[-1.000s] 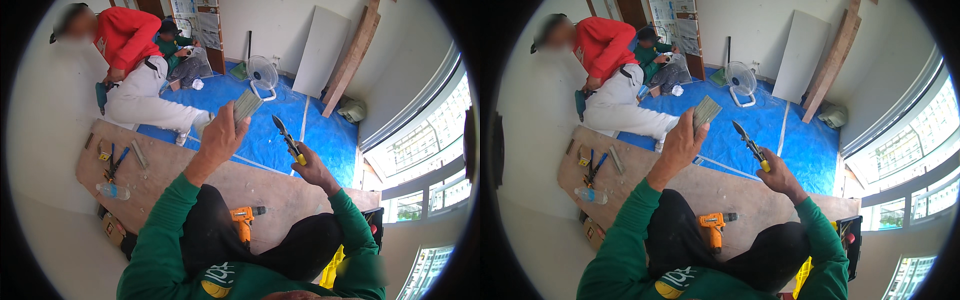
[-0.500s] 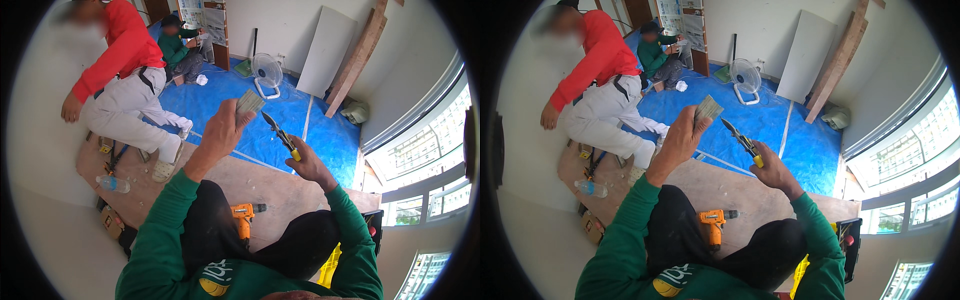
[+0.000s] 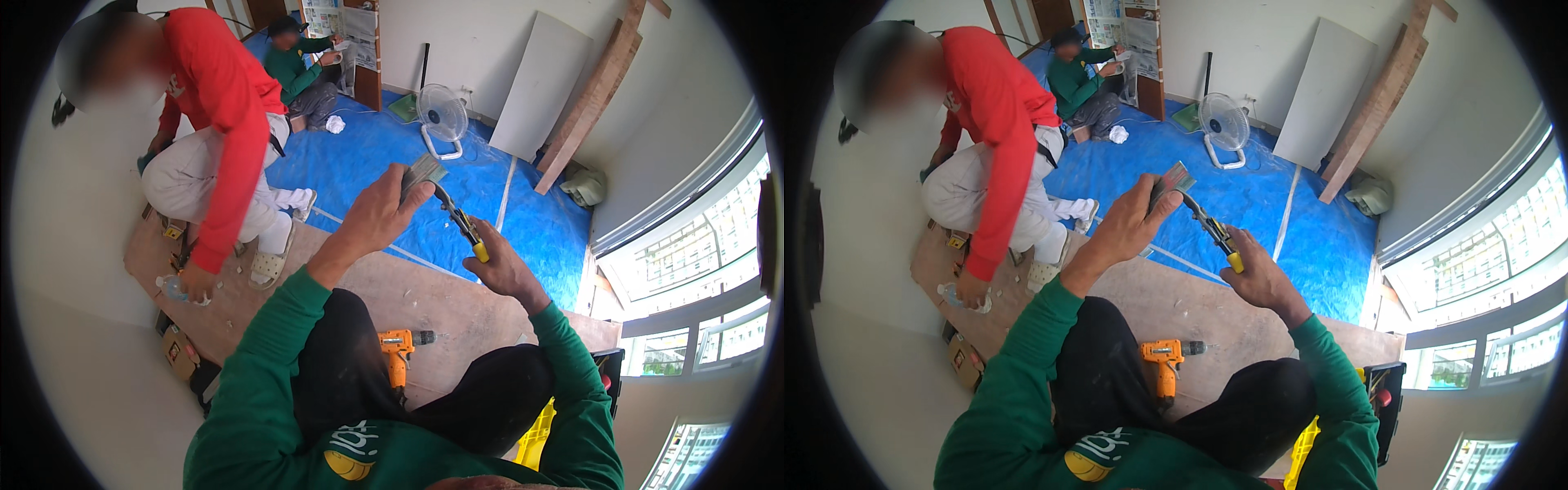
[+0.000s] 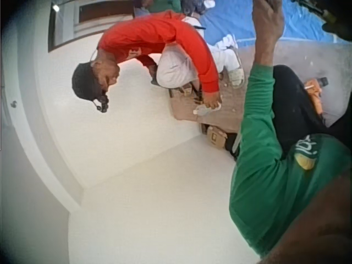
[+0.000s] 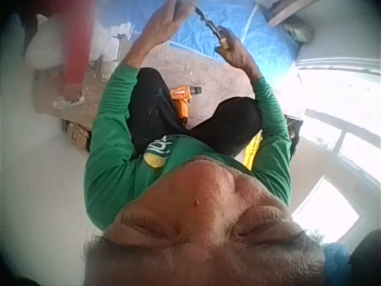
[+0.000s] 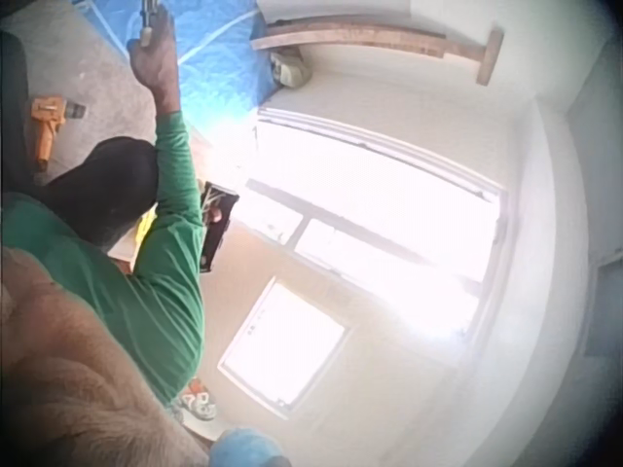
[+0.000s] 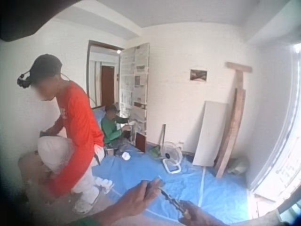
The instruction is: The person measures and marks a metal profile, then uses tin snips to cut it to length. They repeat the process on additional metal pieces, cutting and deburring edges while sitting on the floor.
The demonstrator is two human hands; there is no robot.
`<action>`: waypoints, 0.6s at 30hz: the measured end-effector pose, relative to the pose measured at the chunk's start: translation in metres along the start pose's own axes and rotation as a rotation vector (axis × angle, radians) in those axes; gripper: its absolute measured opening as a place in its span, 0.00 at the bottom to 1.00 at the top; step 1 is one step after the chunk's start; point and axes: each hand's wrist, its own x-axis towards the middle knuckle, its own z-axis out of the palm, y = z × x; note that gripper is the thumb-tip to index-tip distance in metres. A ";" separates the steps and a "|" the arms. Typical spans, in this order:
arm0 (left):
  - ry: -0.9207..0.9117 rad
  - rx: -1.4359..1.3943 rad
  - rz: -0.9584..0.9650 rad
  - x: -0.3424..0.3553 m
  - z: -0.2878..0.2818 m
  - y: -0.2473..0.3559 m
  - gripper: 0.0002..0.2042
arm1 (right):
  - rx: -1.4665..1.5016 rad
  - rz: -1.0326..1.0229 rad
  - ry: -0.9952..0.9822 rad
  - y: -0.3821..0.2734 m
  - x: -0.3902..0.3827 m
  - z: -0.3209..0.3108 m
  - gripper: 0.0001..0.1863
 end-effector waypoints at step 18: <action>-0.206 -0.170 -0.071 -0.011 -0.007 -0.028 0.35 | 0.072 0.064 0.023 0.012 -0.005 0.004 0.37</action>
